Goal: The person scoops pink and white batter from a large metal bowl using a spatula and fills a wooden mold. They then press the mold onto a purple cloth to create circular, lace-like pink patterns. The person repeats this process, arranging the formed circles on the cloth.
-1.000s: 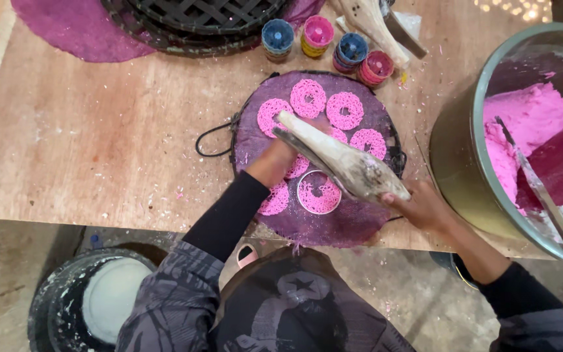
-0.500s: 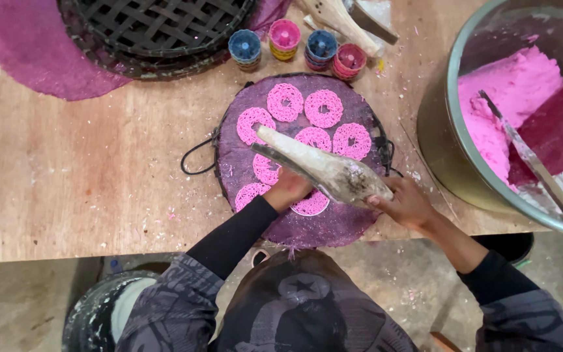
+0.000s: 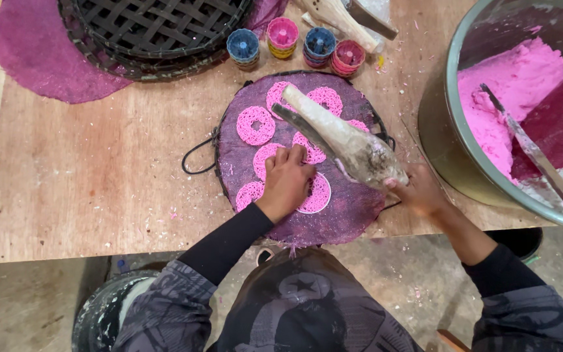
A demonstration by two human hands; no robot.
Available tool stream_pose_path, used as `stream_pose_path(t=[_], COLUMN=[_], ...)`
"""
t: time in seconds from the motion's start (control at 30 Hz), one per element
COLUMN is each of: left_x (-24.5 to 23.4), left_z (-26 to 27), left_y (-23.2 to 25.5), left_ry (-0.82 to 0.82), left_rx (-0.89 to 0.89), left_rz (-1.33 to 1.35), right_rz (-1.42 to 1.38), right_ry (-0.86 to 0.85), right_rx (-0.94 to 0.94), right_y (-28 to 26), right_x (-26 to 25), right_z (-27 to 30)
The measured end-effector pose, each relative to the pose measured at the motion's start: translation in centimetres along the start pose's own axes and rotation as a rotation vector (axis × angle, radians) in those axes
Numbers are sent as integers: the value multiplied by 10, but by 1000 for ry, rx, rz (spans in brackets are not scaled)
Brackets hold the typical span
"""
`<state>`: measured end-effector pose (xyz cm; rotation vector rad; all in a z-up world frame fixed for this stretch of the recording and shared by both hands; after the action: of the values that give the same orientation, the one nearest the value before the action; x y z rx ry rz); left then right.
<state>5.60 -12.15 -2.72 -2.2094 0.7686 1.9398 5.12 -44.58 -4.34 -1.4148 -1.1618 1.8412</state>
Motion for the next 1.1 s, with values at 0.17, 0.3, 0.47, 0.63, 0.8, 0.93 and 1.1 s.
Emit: stream_pose_path(t=[0.17,0.3,0.47,0.63,0.8,0.93,1.1], left_x=[-29,-55,-79,-101,-134,-158,-169], left_z=[1,-11,-22,-2,-13,0,17], left_y=[4,11,11,35,31,26,24], left_ry=[79,269,216,178,255,264,-92], left_rx=[-14,143,141,302,341,366,298], left_rz=[-221,341,800,750,-6,-143,-57], right_rz=[-132,-31,260,418,-594,-384,-287], right_ry=[-4,-89,-46,458,243,119,6], right_rx=[-88,70,-132,-912,-482,-242,-450], right_y=[-29,-82,-169,-223,-250,-270,-281], right_x=[-2,10,11,-14,5,16,19], right_z=[-1,-4,-12,-45,-87,-52,0])
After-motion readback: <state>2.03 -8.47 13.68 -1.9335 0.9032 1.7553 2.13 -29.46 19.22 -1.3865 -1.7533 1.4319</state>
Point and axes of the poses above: each hand's wrist, its own z-axis away from the middle knuckle, its own x-axis out of the palm, y = z × x, the point moved 2 cm from there along -z, towards the middle knuckle, and after that the axes turned 12 degrees about -z, right-handed, at the moved point
